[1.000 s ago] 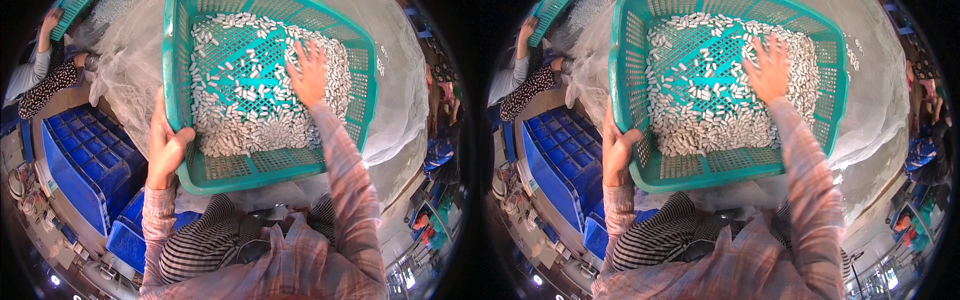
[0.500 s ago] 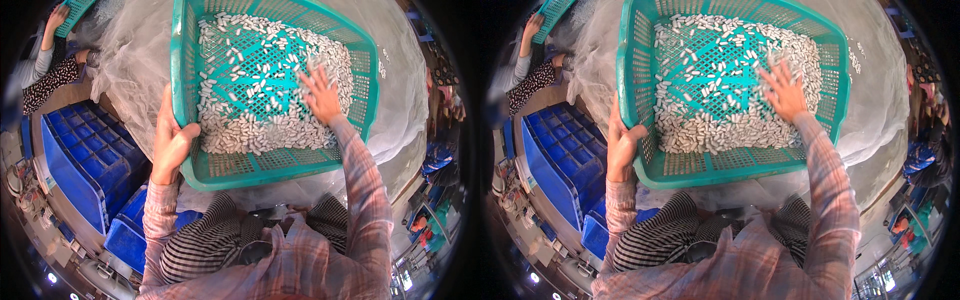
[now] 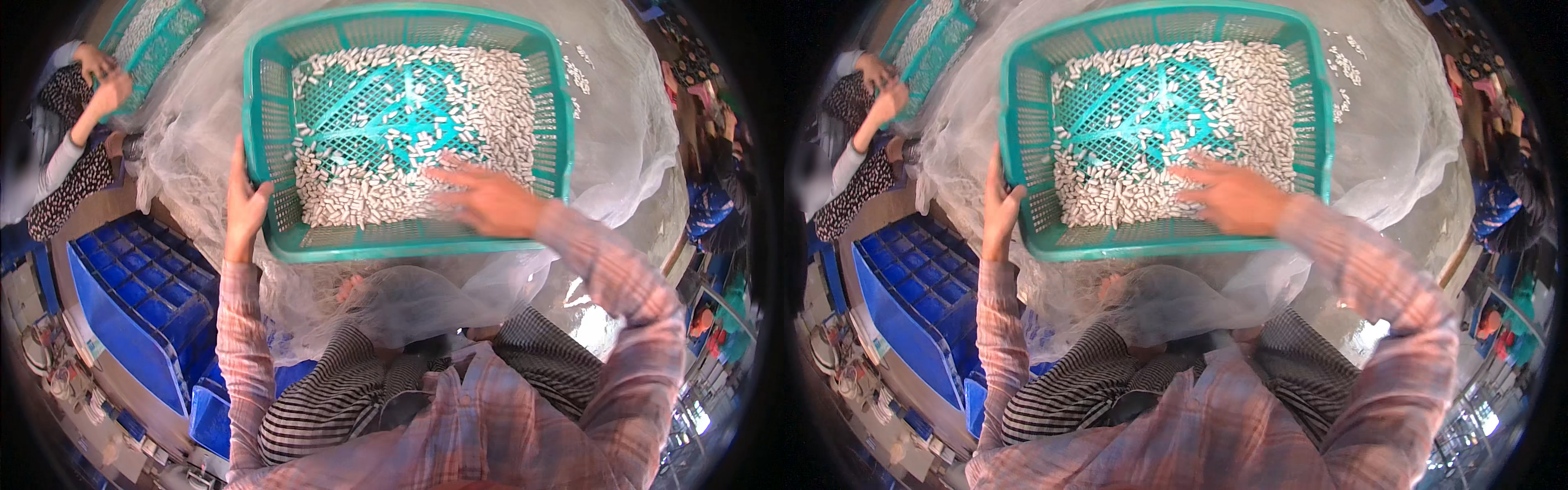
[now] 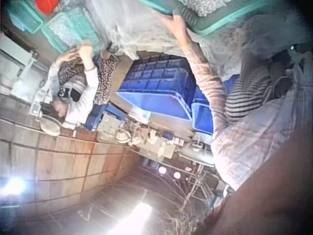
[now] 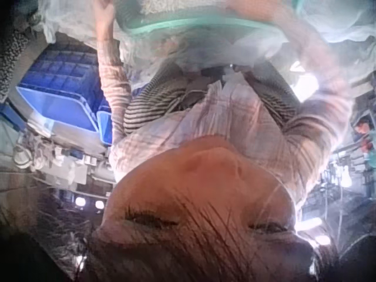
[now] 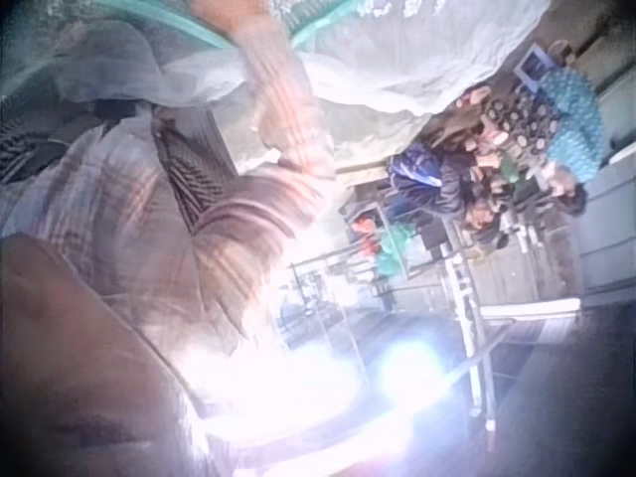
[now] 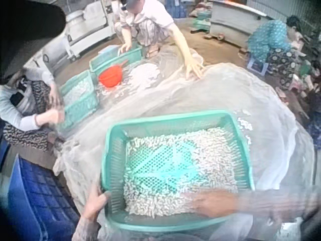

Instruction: The person sits and sifts white pellets in a green basket by hand, then pours them into a machine hopper. The person uses a red scoop to transfer pellets from a blue bin into the basket and continues sifting.

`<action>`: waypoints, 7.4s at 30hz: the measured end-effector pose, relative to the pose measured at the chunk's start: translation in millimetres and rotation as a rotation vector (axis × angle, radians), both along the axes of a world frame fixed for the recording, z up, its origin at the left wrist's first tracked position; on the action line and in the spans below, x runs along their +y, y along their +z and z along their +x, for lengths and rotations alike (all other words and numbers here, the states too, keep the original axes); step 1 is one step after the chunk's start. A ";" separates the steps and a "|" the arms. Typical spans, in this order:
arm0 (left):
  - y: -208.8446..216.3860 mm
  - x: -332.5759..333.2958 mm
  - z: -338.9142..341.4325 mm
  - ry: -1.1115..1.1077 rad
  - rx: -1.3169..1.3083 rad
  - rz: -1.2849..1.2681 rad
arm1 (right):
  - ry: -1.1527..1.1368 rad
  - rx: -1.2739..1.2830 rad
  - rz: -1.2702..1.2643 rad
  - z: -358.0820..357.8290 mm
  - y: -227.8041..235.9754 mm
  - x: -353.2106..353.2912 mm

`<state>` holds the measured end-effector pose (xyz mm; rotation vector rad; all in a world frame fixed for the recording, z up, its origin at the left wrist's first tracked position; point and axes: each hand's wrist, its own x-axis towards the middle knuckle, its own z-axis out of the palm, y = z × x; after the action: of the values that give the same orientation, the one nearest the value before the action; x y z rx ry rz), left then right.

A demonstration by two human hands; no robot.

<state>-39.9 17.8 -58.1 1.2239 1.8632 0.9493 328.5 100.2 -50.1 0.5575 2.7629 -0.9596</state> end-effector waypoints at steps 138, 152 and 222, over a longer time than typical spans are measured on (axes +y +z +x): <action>-92.2 123.0 165.9 -0.356 0.714 0.062 | -1.509 0.706 -0.256 95.9 90.8 22.3; -60.0 34.0 138.9 -1.220 0.788 0.084 | -1.500 0.742 -0.223 89.1 96.1 22.8; -61.5 27.0 201.3 -1.405 0.623 0.234 | -1.485 0.781 -0.171 95.9 76.0 17.3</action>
<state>161.4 44.8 -119.5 2.5668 0.7524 -0.0507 424.4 117.5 25.9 2.8458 2.2973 -1.8597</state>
